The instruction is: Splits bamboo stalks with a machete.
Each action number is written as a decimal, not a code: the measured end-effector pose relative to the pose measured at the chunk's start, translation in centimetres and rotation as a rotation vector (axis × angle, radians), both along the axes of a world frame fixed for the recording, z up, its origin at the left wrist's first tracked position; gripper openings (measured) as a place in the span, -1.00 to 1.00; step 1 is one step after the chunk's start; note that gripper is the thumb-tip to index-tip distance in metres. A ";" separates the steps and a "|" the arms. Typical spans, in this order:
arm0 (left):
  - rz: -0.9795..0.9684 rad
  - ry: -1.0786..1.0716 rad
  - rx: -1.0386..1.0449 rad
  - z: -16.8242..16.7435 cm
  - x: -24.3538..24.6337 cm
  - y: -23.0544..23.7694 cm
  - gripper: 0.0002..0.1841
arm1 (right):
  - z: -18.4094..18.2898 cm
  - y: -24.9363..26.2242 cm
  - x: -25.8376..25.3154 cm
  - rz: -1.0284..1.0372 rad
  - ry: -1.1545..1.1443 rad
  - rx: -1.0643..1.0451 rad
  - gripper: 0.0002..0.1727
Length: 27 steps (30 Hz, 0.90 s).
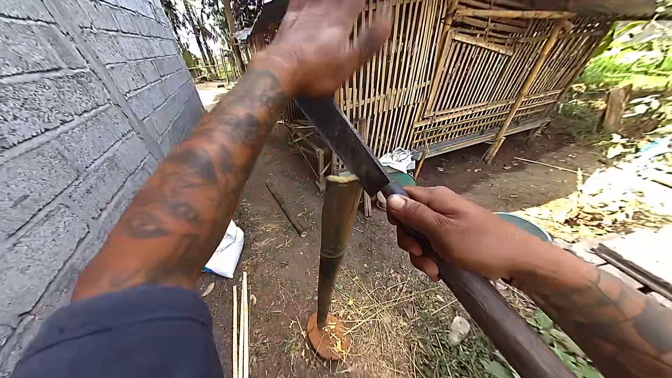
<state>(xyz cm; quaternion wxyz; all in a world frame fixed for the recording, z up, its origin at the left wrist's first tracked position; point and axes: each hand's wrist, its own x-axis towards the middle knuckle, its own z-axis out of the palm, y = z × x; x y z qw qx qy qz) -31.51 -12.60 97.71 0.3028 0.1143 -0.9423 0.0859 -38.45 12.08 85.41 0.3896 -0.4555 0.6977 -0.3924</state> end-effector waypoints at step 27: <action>0.157 0.080 0.404 -47.6 1.2 -5.9 -0.36 | -24.9 -10.5 -7.5 0.331 0.905 0.592 -0.70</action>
